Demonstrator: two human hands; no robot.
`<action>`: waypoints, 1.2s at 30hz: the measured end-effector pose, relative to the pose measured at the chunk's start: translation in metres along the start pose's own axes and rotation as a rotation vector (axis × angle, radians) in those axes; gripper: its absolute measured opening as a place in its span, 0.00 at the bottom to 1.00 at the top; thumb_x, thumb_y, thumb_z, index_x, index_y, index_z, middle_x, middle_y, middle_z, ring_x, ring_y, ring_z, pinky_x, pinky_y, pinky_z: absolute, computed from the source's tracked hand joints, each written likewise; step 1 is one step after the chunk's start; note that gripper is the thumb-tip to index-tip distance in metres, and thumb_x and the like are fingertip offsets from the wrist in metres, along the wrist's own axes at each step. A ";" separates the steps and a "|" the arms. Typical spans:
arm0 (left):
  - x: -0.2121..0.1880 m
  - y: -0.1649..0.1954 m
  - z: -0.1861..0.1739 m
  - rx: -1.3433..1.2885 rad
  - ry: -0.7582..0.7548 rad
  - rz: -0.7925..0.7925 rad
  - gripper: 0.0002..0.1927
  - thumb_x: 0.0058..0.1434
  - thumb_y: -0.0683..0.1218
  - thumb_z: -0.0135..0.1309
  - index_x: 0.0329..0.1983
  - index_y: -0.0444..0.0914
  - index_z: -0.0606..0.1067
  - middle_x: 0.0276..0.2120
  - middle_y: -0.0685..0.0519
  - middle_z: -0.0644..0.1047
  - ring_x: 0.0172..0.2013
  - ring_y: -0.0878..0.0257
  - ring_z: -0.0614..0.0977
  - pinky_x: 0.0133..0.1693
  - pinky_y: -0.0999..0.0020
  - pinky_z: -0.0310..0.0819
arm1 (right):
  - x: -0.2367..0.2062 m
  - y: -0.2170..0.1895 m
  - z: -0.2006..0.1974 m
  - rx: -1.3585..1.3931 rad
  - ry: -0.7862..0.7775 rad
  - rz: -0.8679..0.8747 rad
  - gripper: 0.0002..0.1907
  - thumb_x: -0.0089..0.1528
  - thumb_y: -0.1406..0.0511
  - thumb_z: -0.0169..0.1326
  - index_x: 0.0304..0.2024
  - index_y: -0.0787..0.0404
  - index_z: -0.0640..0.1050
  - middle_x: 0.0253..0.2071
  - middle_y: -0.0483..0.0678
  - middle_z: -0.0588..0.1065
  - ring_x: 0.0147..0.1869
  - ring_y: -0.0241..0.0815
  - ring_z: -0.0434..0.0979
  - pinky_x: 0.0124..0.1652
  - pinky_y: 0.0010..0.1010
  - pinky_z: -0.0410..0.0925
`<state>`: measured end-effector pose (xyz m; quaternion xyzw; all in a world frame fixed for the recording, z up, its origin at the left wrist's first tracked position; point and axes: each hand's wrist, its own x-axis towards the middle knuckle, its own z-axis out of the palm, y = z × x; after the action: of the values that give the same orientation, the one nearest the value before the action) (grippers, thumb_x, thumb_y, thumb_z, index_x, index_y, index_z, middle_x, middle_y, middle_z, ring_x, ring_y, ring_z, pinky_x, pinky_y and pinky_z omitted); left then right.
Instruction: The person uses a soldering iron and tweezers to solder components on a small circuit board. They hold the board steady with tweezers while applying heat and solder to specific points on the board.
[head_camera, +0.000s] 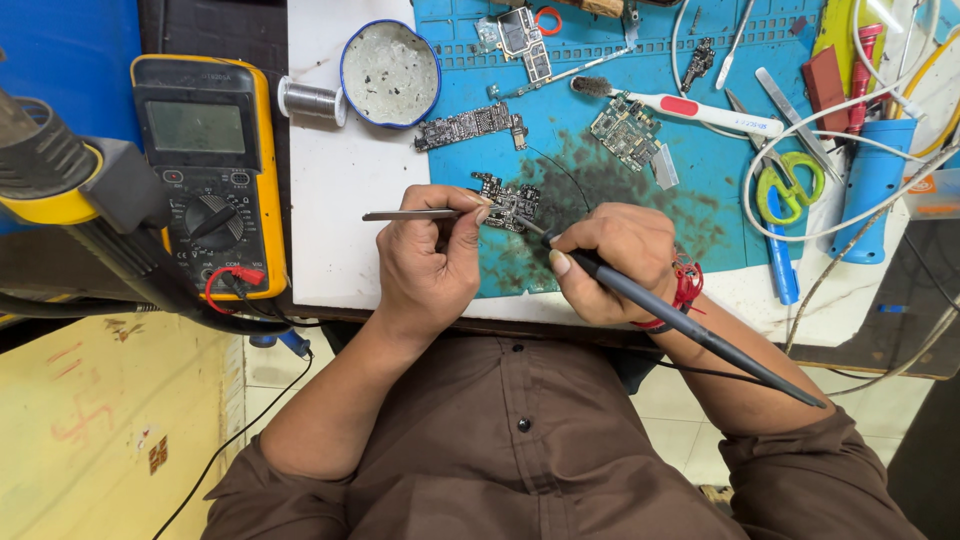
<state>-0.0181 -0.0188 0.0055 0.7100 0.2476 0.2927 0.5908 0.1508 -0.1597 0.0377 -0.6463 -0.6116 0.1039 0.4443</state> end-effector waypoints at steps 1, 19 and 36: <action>0.000 0.000 0.000 -0.006 0.000 0.001 0.06 0.73 0.37 0.55 0.47 0.34 0.69 0.41 0.49 0.82 0.38 0.69 0.84 0.40 0.75 0.81 | 0.000 0.000 0.000 0.001 -0.002 0.000 0.06 0.55 0.73 0.60 0.34 0.64 0.76 0.25 0.48 0.74 0.24 0.44 0.73 0.27 0.34 0.65; 0.000 -0.001 0.000 0.006 0.002 0.028 0.06 0.73 0.37 0.54 0.48 0.34 0.69 0.41 0.49 0.82 0.38 0.69 0.84 0.40 0.75 0.81 | 0.002 0.000 -0.001 0.011 -0.011 -0.029 0.06 0.56 0.72 0.58 0.35 0.64 0.76 0.25 0.47 0.74 0.24 0.44 0.73 0.28 0.33 0.65; 0.000 -0.001 0.000 0.006 -0.005 0.026 0.06 0.73 0.37 0.54 0.48 0.34 0.69 0.41 0.48 0.82 0.39 0.69 0.84 0.41 0.75 0.81 | 0.001 0.001 0.000 0.017 -0.005 -0.031 0.06 0.56 0.72 0.59 0.35 0.64 0.76 0.25 0.47 0.74 0.24 0.43 0.73 0.27 0.33 0.64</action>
<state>-0.0180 -0.0182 0.0045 0.7156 0.2378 0.2976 0.5856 0.1518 -0.1586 0.0379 -0.6326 -0.6219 0.1038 0.4498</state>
